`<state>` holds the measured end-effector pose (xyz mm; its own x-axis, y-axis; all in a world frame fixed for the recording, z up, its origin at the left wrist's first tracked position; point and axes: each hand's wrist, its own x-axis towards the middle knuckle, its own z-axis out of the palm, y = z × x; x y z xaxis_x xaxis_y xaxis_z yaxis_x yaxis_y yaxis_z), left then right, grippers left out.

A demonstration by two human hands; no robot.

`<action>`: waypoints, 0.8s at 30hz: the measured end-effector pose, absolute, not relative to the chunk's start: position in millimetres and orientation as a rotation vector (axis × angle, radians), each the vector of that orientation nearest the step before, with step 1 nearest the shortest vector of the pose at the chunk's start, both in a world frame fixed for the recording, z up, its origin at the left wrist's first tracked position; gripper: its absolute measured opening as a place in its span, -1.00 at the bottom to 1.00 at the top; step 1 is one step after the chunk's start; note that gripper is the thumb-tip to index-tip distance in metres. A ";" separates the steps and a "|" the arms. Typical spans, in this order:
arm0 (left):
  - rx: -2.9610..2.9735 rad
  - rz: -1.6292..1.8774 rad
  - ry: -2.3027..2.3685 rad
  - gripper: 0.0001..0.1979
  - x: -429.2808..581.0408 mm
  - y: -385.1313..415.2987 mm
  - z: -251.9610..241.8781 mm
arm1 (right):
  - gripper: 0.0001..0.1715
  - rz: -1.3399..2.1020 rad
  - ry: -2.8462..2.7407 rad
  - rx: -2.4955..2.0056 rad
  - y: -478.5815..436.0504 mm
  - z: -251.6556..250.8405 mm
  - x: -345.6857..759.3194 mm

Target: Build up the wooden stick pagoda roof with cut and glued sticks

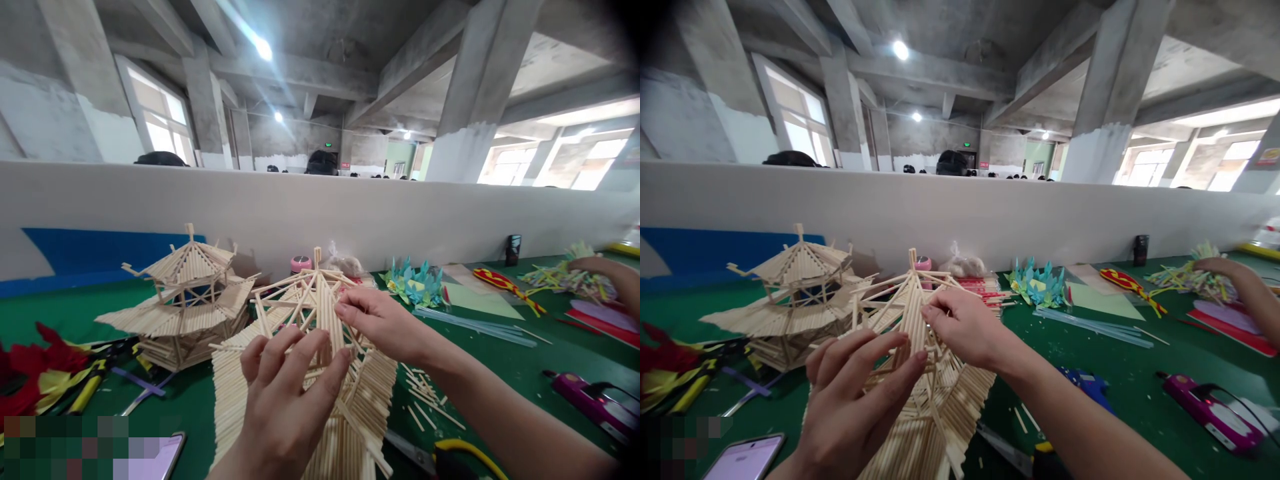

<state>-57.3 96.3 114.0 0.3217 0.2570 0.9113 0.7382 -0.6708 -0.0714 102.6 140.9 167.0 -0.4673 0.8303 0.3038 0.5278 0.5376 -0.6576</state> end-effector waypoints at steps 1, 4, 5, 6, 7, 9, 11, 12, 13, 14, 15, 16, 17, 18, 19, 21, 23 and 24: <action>-2.109 -1.342 -0.885 -0.83 -56.7 96.1 115.1 | -0.71 0.647 -2.171 -1.096 140.6 167.2 102.5; -2.102 -1.418 -0.920 -0.83 -54.8 95.7 118.8 | -0.72 0.649 -2.172 -1.101 140.5 167.4 102.6; -2.101 -1.429 -0.931 -0.82 -54.3 95.7 120.0 | -0.72 0.648 -2.173 -1.101 140.7 167.2 102.6; -2.101 -1.437 -0.938 -0.79 -53.9 95.7 121.2 | -0.72 0.647 -2.173 -1.101 141.0 167.0 102.5; -2.102 -1.438 -0.944 -0.78 -53.5 95.7 122.4 | -0.72 0.646 -2.173 -1.100 141.4 166.7 102.5; -2.111 -1.438 -0.939 -0.77 -53.0 95.7 124.2 | -0.73 0.641 -2.173 -1.099 142.0 166.5 102.5; -2.122 -1.450 -0.929 -0.77 -52.5 95.5 125.4 | -0.73 0.635 -2.175 -1.097 141.9 166.8 102.5; -2.125 -1.454 -0.927 -0.77 -52.3 95.4 125.8 | -0.73 0.631 -2.178 -1.096 141.7 167.1 102.5; -2.126 -1.455 -0.926 -0.76 -52.2 95.2 126.0 | -0.73 0.627 -2.179 -1.094 141.3 167.4 102.5; -2.128 -1.453 -0.924 -0.76 -52.2 95.1 126.0 | -0.73 0.623 -2.181 -1.093 140.9 167.7 102.5; -2.130 -1.445 -0.924 -0.75 -52.3 95.0 125.9 | -0.73 0.621 -2.184 -1.092 140.6 167.9 102.4; -2.133 -1.435 -0.925 -0.74 -52.5 95.0 125.7 | -0.72 0.619 -2.186 -1.090 140.4 168.1 102.3; -2.134 -1.424 -0.928 -0.73 -52.8 95.1 125.3 | -0.72 0.617 -2.187 -1.089 140.2 168.2 102.2; -2.138 -1.412 -0.931 -0.72 -53.2 95.3 124.9 | -0.72 0.616 -2.188 -1.087 140.2 168.3 102.0; -2.140 -1.402 -0.935 -0.71 -53.4 95.6 124.4 | -0.72 0.614 -2.187 -1.086 140.3 168.5 101.9; -2.136 -1.391 -0.938 -0.69 -53.7 96.3 123.7 | -0.72 0.612 -2.187 -1.083 140.2 168.7 101.6; -2.135 -1.391 -0.944 -0.68 -53.8 97.0 123.3 | -0.71 0.610 -2.186 -1.079 139.9 169.0 101.5; -2.135 -1.392 -0.944 -0.68 -53.9 97.2 123.2 | -0.71 0.610 -2.184 -1.077 139.7 169.0 101.5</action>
<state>-53.9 97.2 123.2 0.2682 0.3105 0.9120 0.7322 -0.6808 0.0165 101.5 139.7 169.0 -0.4747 0.8181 0.3247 0.5314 0.5605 -0.6351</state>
